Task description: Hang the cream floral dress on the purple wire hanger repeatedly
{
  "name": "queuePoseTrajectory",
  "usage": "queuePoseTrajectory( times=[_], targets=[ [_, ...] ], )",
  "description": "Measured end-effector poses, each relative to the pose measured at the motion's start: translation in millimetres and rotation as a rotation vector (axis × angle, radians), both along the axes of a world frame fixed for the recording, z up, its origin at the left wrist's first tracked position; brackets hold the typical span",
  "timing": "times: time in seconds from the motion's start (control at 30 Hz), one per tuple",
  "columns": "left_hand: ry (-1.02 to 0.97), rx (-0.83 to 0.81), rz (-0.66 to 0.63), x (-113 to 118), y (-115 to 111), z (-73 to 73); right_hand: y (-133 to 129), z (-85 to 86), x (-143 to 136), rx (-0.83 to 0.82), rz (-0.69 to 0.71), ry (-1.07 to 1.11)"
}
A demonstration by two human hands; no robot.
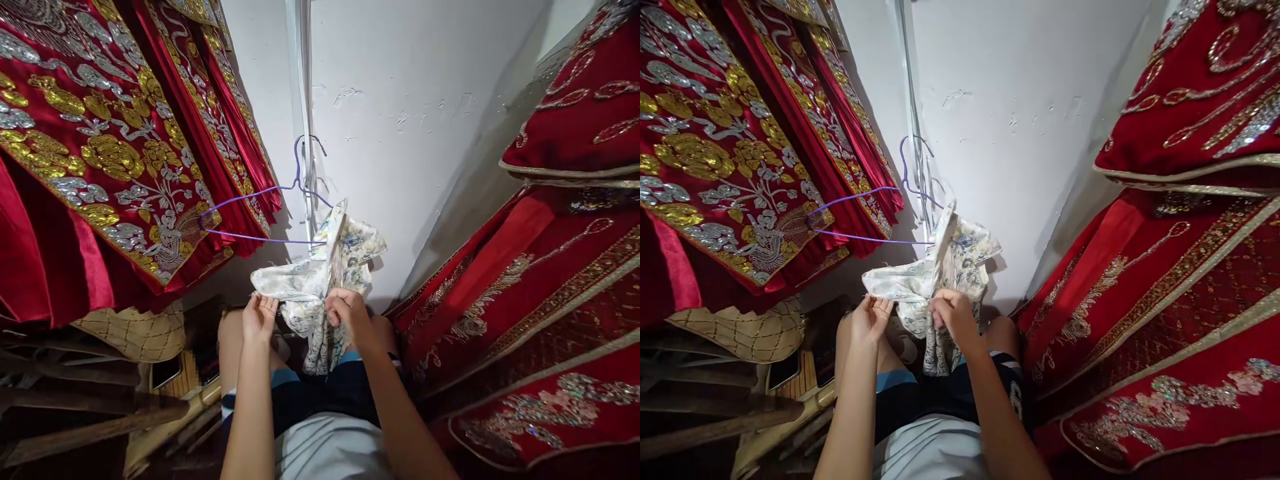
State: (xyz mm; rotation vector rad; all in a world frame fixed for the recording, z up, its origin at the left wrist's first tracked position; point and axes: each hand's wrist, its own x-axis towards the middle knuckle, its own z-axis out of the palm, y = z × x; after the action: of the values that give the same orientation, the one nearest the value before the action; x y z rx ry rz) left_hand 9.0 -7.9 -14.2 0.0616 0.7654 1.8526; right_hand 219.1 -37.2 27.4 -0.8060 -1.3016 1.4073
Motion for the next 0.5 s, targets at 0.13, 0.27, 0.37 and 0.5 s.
queuePoseTrajectory(
  times=[0.13,0.27,0.37,0.5],
  targets=[
    [0.196,0.147,0.028,12,-11,27.5,-5,8.5,31,-0.049,0.248,-0.263],
    [0.51,0.381,-0.102,40,-38,59.2,-17,19.7,38,0.051,0.229,-0.536],
    [0.863,0.449,-0.246,68,-62,76.1,-21,16.7,23,0.24,0.193,-0.421],
    [1.329,0.562,-0.377,80,-73,88.7,-16,11.4,3,0.17,0.162,-0.212]
  ],
)
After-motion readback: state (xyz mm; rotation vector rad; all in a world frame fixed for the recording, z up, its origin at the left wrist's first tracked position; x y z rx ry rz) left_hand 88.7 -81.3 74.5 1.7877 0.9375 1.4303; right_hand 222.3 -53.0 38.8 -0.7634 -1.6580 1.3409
